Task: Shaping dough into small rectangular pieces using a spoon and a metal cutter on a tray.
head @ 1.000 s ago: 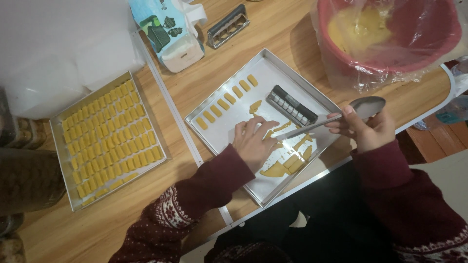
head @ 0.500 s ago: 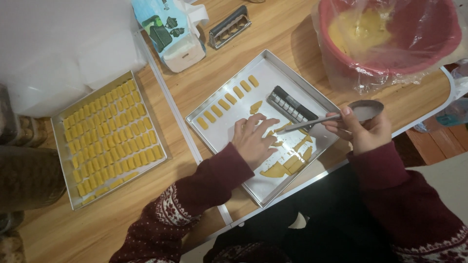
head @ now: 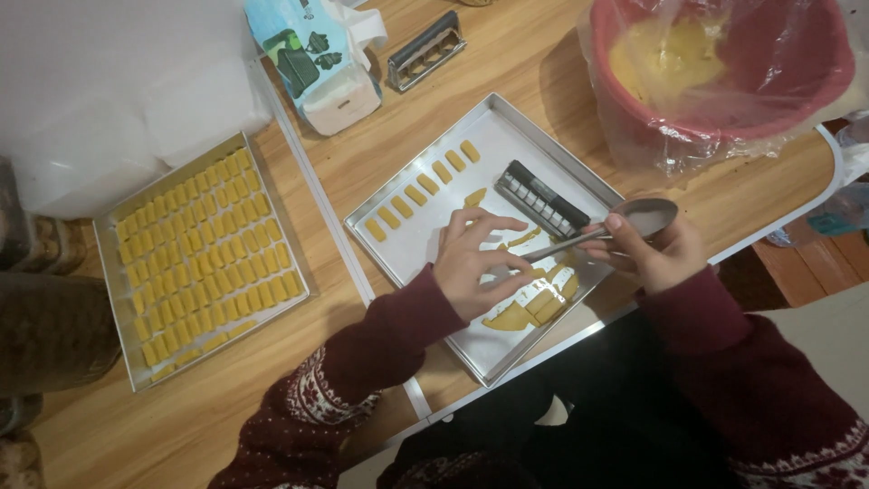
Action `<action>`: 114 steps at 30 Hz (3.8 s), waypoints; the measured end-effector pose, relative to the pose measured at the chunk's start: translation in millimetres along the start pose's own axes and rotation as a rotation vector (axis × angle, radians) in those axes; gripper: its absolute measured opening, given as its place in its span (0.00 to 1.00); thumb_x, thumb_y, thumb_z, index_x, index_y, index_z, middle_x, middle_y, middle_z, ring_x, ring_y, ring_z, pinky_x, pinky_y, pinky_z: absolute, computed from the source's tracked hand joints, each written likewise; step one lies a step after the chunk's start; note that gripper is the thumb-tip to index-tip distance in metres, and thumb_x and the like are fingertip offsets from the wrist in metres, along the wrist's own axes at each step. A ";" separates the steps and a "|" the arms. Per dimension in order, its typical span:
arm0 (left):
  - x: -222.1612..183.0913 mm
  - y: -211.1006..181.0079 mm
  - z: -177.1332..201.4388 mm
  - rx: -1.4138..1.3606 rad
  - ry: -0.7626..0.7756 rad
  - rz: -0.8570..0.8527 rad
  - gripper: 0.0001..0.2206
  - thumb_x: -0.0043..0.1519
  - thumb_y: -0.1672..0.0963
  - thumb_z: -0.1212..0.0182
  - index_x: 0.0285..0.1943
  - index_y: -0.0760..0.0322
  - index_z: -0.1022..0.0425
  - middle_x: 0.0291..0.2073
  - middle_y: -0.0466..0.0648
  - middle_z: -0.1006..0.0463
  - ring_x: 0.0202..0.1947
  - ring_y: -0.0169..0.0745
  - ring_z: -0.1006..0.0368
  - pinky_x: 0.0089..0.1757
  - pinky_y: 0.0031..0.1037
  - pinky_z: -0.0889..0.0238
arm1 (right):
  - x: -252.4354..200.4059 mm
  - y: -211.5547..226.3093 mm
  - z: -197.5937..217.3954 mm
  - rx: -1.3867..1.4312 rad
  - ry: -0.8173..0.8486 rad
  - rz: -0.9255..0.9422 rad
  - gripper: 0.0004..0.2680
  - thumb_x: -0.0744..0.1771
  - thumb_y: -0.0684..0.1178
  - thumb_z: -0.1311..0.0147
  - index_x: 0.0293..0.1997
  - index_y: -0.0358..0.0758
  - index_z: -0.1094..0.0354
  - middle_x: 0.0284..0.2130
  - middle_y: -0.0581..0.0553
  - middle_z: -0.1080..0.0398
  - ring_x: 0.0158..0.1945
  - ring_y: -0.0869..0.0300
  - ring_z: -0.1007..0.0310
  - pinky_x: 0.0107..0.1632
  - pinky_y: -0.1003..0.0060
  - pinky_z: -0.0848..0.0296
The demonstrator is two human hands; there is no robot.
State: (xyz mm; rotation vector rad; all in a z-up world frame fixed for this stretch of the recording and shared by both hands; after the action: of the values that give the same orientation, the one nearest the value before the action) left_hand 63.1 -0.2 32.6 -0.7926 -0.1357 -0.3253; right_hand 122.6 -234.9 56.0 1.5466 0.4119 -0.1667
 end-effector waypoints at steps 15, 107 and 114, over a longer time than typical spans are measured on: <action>-7.9 3.0 -2.4 0.157 -0.139 -0.066 0.10 0.57 0.49 0.30 0.42 0.52 0.14 0.55 0.42 0.22 0.56 0.45 0.35 0.47 0.45 0.38 | -1.5 0.9 -0.8 -0.003 0.013 0.034 0.05 0.69 0.41 0.49 0.46 0.28 0.35 0.42 0.28 0.24 0.41 0.44 0.20 0.47 0.59 0.18; -16.2 17.4 -28.2 0.263 -0.586 -0.266 0.11 0.53 0.54 0.20 0.41 0.61 0.14 0.30 0.45 0.15 0.35 0.41 0.21 0.35 0.32 0.37 | -10.3 -0.8 -4.4 0.055 0.043 0.176 0.06 0.70 0.44 0.49 0.40 0.29 0.35 0.40 0.25 0.25 0.44 0.40 0.19 0.50 0.56 0.16; -14.9 19.6 -31.0 0.248 -0.636 -0.264 0.12 0.52 0.54 0.19 0.41 0.60 0.14 0.30 0.44 0.15 0.36 0.41 0.22 0.34 0.33 0.39 | 0.2 -14.5 5.2 0.105 0.098 0.191 0.04 0.70 0.43 0.50 0.42 0.32 0.37 0.39 0.23 0.24 0.40 0.42 0.18 0.43 0.67 0.18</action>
State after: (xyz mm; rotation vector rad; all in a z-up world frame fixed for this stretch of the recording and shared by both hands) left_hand 55.6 -6.1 -5.8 -0.6082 -0.8676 -0.2885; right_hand 118.4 -240.4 42.3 1.6930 0.3340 0.0365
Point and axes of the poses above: each hand's wrist, its own x-axis towards the middle knuckle, its own z-axis out of the back of the hand, y = z × x, the point moved 1 cm from there along x, towards the middle knuckle
